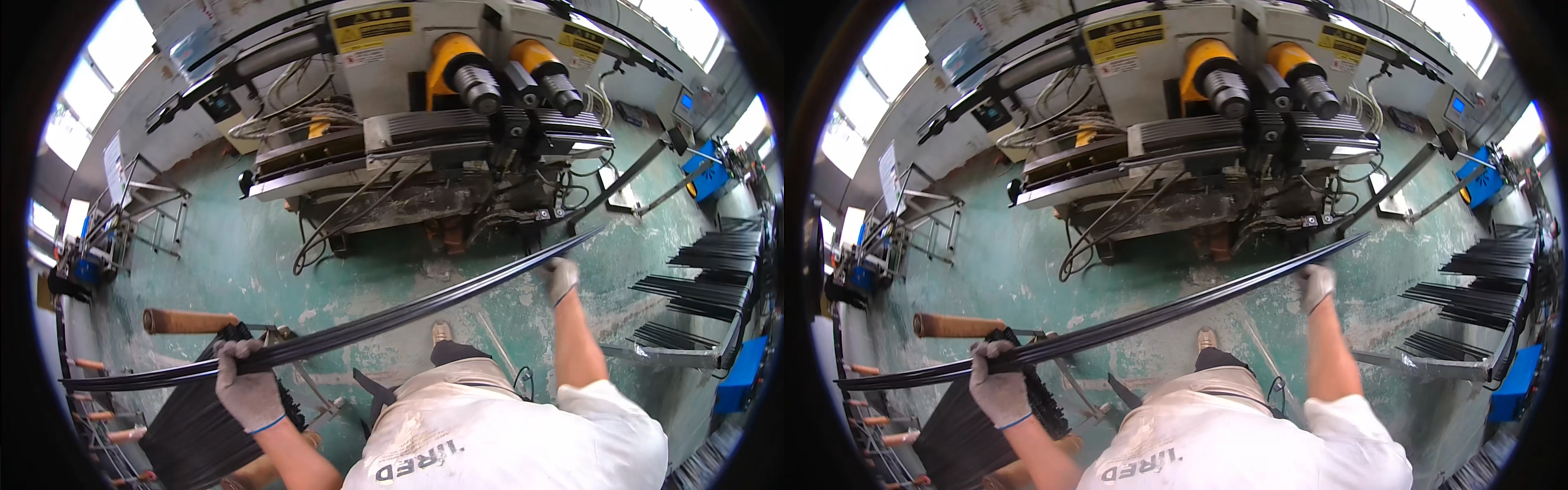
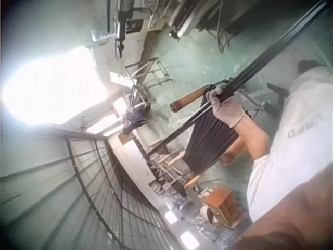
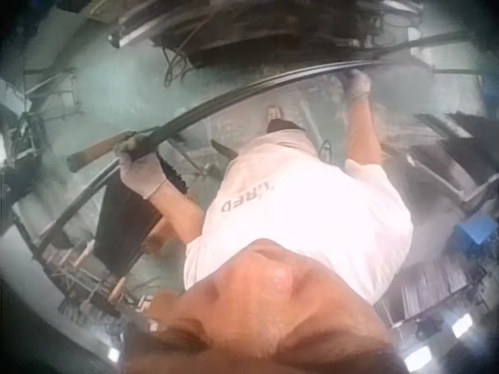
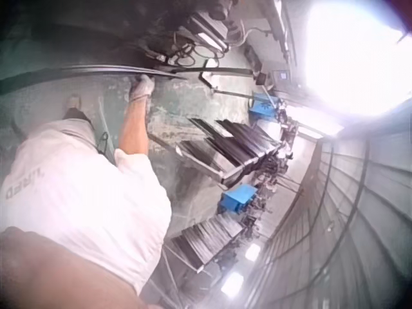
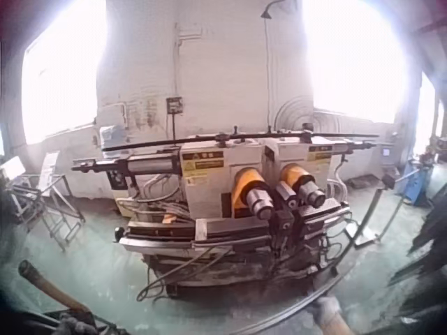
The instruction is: The person repeatedly picks up bundles of long metal rods from a rack, feeds them into a bending machine, and removes the bent rods to place them on a nearby rack. The process is repeated multiple times throughout the clip.
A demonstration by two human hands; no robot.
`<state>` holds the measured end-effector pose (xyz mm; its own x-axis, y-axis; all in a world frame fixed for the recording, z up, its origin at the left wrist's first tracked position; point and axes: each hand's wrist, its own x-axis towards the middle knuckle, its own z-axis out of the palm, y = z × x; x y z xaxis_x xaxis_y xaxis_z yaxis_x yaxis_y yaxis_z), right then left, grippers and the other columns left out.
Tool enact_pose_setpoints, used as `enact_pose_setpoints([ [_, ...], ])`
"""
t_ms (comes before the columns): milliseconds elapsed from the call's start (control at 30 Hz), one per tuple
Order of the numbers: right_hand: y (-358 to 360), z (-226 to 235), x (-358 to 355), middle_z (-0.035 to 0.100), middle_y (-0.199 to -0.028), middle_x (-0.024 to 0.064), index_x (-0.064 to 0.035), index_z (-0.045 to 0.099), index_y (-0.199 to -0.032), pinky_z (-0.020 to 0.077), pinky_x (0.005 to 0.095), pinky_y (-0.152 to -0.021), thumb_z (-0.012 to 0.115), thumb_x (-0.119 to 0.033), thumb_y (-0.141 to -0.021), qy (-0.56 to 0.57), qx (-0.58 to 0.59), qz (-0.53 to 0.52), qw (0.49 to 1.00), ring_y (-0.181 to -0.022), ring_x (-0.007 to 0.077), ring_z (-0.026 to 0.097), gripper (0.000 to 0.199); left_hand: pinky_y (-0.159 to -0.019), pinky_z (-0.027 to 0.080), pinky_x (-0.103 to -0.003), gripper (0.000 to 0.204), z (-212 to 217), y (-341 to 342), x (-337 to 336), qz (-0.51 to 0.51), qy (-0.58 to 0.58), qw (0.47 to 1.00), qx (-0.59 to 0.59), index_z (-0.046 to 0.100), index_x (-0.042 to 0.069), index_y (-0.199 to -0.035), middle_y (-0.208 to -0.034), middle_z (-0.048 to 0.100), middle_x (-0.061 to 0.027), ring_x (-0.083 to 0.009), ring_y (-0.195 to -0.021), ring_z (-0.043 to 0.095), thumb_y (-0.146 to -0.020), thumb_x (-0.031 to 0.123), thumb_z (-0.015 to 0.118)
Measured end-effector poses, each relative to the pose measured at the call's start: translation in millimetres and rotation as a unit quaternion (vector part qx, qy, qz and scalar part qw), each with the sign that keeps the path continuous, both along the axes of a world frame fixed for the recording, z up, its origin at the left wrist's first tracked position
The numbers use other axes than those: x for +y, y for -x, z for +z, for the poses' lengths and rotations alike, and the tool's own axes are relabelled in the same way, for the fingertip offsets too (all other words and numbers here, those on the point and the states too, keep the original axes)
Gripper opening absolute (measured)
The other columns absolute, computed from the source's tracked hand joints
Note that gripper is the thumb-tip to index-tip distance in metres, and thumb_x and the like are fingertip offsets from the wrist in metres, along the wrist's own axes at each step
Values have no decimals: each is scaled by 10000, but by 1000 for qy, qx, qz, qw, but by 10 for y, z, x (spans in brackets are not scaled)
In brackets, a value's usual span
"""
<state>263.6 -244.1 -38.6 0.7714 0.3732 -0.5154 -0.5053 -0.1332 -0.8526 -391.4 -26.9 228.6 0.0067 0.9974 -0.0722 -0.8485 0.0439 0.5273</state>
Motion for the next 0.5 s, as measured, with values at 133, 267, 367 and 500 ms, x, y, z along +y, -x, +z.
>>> enact_pose_setpoints([
  [133,1344,1135,906,738,-1377,206,13,659,-1382,567,650,-1200,573,-5,-924,-346,314,-46,883,-1340,425,710,467,-1231,489,-602,160,-218,-1077,350,-80,31,995,58,715,52,-1232,-1110,772,-102,-306,-1098,718,-1093,126,744],
  [267,632,875,1052,764,-1258,183,-13,668,-1290,635,574,-1149,633,41,-1079,-370,261,-73,889,-1237,391,757,220,-1290,423,-618,222,-3,-1370,885,-159,-44,983,77,719,44,-1292,-1174,784,-116,-323,-1168,726,-1091,137,734],
  [367,114,992,1015,787,-1262,118,-37,695,-1367,607,474,-1159,724,-221,-1142,-349,121,-64,927,-1249,316,748,292,-1319,428,-574,251,175,-1042,1496,-144,-99,981,80,708,16,-1313,-1194,775,-113,-316,-1188,723,-1096,141,718],
  [500,-356,1232,1228,779,-1131,58,-79,731,-1253,620,427,-1036,784,-331,-1105,-375,66,-165,910,-1087,253,740,297,-1279,501,-539,244,-40,-895,2181,-137,-90,982,93,705,5,-1308,-1187,768,-121,-304,-1180,733,-1113,152,711],
])
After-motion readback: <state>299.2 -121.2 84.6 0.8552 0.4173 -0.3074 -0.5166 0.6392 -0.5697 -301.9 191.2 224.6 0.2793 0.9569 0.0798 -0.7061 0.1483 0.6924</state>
